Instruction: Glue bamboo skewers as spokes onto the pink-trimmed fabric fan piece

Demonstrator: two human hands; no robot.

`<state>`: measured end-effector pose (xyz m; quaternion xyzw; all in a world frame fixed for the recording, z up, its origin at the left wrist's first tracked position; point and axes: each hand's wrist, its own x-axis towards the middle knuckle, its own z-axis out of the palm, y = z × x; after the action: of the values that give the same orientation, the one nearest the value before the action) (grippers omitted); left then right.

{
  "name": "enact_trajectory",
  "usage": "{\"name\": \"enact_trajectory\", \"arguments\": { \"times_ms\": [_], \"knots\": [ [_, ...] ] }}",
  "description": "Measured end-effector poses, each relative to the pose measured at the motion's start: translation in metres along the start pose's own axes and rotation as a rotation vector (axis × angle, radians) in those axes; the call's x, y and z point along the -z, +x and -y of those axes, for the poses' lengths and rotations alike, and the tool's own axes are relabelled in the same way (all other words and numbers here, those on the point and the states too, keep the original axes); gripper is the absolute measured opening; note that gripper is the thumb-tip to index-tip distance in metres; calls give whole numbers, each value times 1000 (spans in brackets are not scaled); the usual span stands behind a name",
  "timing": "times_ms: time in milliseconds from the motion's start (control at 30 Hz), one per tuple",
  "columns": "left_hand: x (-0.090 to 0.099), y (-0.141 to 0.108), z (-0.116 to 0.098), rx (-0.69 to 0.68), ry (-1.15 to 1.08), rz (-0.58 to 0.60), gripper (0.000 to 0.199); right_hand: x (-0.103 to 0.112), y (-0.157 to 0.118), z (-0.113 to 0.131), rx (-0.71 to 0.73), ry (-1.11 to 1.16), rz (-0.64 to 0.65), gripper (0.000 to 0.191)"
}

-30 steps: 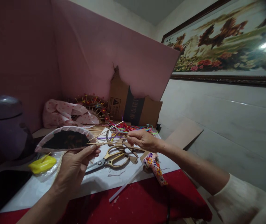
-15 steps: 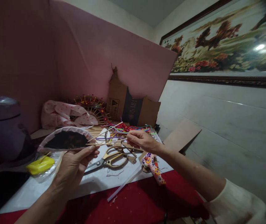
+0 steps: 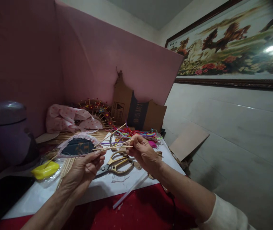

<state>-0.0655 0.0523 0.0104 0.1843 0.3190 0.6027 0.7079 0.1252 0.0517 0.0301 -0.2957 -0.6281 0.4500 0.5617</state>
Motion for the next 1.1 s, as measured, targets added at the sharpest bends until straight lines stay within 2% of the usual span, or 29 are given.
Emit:
{"name": "enact_trajectory", "arguments": {
  "times_ms": [67,167,200,267,333,433,533,600,733,800,867,967,1100],
  "knots": [
    [4,3,0,-13,8,10,22,4,3,2,118,-245,-16,27],
    [11,8,0,-82,54,57,14,18,11,16,202,-430,27,17],
    [13,9,0,-111,77,74,11,23,15,22,231,-524,81,15],
    [15,11,0,-152,119,100,7,31,20,36,403,-993,310,21],
    [16,10,1,-163,147,120,7,36,24,46,511,-1299,483,25],
    [16,9,1,-153,158,127,8,38,26,55,566,-1437,561,26],
    [15,9,1,-144,142,126,8,36,23,56,548,-1322,537,23],
    [14,9,1,-141,125,126,9,33,20,56,478,-1159,462,18],
    [13,9,0,-126,111,122,8,28,13,50,173,-804,251,15],
    [13,8,0,-118,108,119,8,26,10,44,-5,-577,188,18],
    [13,8,0,-109,101,116,8,25,8,37,-111,-366,161,20],
    [13,9,0,-106,91,118,9,24,7,28,-123,-266,114,21],
    [14,11,0,-118,91,119,9,23,4,24,-36,-428,48,23]
  ]
}}
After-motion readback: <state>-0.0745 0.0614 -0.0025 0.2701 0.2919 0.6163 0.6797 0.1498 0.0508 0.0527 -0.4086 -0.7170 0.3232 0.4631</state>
